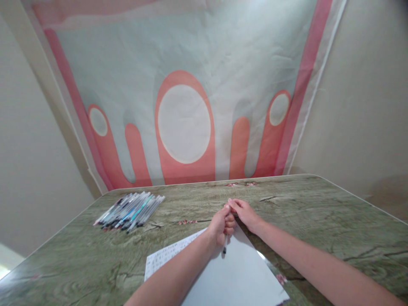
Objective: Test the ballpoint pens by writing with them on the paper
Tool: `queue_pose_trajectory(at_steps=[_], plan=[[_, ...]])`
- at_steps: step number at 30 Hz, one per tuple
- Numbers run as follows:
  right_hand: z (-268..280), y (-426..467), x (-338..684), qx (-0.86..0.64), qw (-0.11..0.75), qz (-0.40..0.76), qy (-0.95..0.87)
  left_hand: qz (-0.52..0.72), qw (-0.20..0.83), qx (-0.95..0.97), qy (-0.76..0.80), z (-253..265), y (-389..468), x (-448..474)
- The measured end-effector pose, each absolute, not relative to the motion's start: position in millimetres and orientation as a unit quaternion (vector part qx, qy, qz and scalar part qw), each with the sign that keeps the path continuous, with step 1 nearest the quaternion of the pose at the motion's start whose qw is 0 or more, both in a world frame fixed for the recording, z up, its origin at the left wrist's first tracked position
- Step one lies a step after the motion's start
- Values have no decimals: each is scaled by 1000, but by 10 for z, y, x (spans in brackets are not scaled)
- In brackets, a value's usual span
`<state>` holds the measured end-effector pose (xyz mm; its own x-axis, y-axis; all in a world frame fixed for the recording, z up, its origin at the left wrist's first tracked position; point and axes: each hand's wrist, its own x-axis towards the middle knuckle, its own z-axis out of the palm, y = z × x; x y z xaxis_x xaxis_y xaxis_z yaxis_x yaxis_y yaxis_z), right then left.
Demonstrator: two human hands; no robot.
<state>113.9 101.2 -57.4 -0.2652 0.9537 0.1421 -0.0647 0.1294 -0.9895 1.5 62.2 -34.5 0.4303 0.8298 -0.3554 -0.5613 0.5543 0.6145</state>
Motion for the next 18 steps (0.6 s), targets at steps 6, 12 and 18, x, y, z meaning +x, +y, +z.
queue_pose_trajectory(at_steps=[6, 12, 18], plan=[[-563, 1036, 1117, -382, 475, 550, -572, 427, 807, 215, 347, -328, 614, 37], [-603, 1198, 1176, -378, 548, 636, -392, 388, 812, 282, 332, -307, 466, 110], [-665, 1242, 1256, -352, 525, 661, -405, 416, 815, 262, 307, -272, 514, 59]])
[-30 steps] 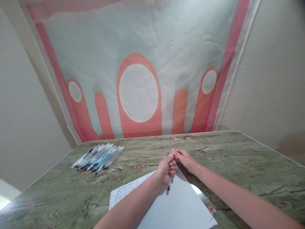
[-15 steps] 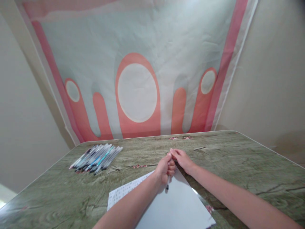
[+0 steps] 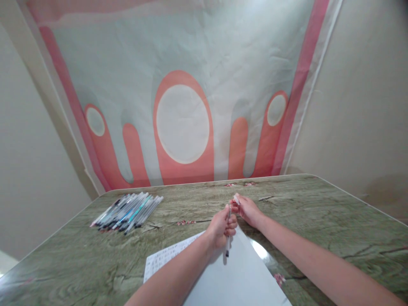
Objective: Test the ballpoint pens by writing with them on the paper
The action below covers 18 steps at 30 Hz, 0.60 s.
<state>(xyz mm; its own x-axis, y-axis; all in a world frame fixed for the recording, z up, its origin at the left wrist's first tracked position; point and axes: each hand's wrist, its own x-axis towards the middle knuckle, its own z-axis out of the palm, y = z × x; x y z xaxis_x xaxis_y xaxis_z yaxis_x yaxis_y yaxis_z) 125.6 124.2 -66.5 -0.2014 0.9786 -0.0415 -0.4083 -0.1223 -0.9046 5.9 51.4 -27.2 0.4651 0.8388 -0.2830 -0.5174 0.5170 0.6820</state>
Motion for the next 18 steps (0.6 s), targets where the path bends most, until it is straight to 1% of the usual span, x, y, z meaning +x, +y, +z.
queue_pose_trajectory(at_steps=[4, 9, 14, 18], plan=[[-682, 1264, 1289, -360, 501, 659, -430, 426, 828, 239, 275, -317, 539, 38], [-713, 1422, 1442, -387, 510, 634, -434, 454, 822, 203, 279, -407, 546, 49], [-700, 1683, 1751, -404, 534, 587, -455, 471, 814, 181, 288, -469, 579, 33], [-719, 1847, 2006, -438, 551, 512, -492, 471, 816, 169, 289, -479, 586, 27]])
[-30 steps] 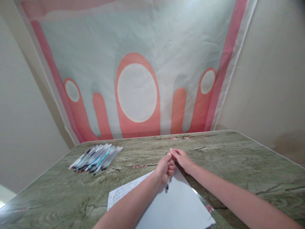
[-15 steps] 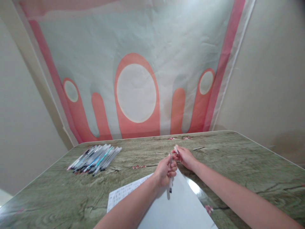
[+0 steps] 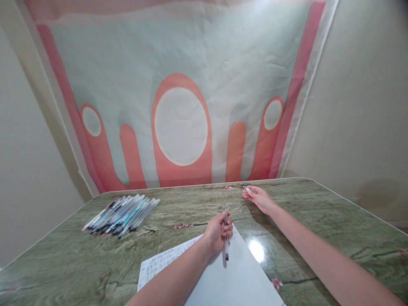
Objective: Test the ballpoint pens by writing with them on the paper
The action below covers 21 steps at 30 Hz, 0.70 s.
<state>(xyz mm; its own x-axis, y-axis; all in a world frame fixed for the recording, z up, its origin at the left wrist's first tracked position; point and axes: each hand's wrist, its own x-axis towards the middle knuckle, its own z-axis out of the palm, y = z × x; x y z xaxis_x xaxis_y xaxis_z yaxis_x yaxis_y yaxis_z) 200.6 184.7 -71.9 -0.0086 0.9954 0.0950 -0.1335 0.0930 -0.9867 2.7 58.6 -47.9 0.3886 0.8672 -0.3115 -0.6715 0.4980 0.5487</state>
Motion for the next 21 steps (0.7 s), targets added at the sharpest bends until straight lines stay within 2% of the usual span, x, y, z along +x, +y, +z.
queue_pose_trajectory(at_steps=[5, 12, 21], plan=[[-796, 1934, 2132, -512, 524, 371, -571, 467, 812, 184, 298, -471, 574, 37], [-808, 1927, 2029, -608, 404, 154, -666, 462, 808, 202, 305, -467, 559, 38], [-815, 1935, 2002, -663, 290, 11, -690, 455, 811, 209, 303, -448, 549, 43]])
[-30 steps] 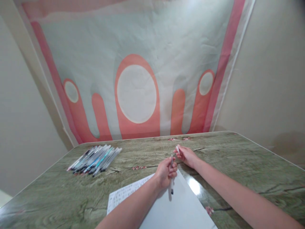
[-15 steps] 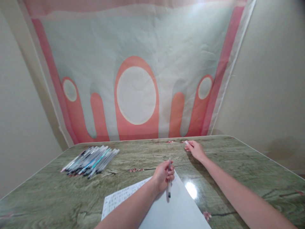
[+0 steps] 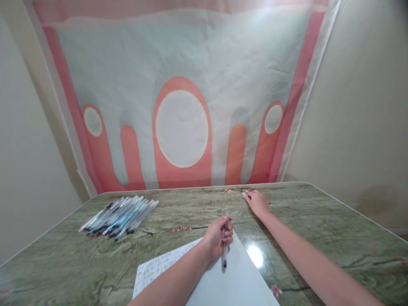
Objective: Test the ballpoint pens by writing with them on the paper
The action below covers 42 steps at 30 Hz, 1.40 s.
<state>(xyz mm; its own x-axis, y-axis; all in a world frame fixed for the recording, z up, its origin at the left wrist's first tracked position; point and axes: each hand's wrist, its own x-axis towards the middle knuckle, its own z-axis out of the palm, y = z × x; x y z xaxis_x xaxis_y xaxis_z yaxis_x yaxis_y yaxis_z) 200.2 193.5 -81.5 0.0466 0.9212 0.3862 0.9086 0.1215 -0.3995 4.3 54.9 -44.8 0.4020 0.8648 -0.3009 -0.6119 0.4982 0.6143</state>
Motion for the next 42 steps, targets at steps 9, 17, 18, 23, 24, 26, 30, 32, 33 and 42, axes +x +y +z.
queue_pose_trajectory(at_steps=[9, 17, 18, 23, 24, 26, 30, 32, 33, 42], plan=[[-829, 1887, 2016, -667, 269, -43, -694, 447, 813, 214, 306, -433, 551, 49], [-844, 1907, 2023, -665, 262, -50, -698, 445, 817, 212, 299, -434, 547, 46], [-848, 1911, 2024, -666, 262, -49, -697, 444, 817, 212, 300, -432, 545, 48], [-859, 1927, 2027, -675, 262, -43, -688, 443, 818, 213, 300, -427, 546, 55], [-859, 1929, 2026, -677, 263, -43, -686, 442, 818, 213, 300, -429, 548, 56], [-856, 1932, 2022, -682, 265, -43, -680, 442, 818, 215, 301, -436, 551, 55], [-854, 1956, 2012, -670, 287, -45, -683, 442, 816, 217, 301, -451, 557, 49], [-859, 1987, 2011, -629, 300, -43, -716, 441, 817, 215, 301, -454, 559, 46], [-864, 2007, 2012, -607, 302, -41, -734, 441, 818, 215, 301, -455, 561, 45], [-962, 2154, 2081, -582, 315, -21, -750, 440, 818, 218, 299, -452, 572, 52]])
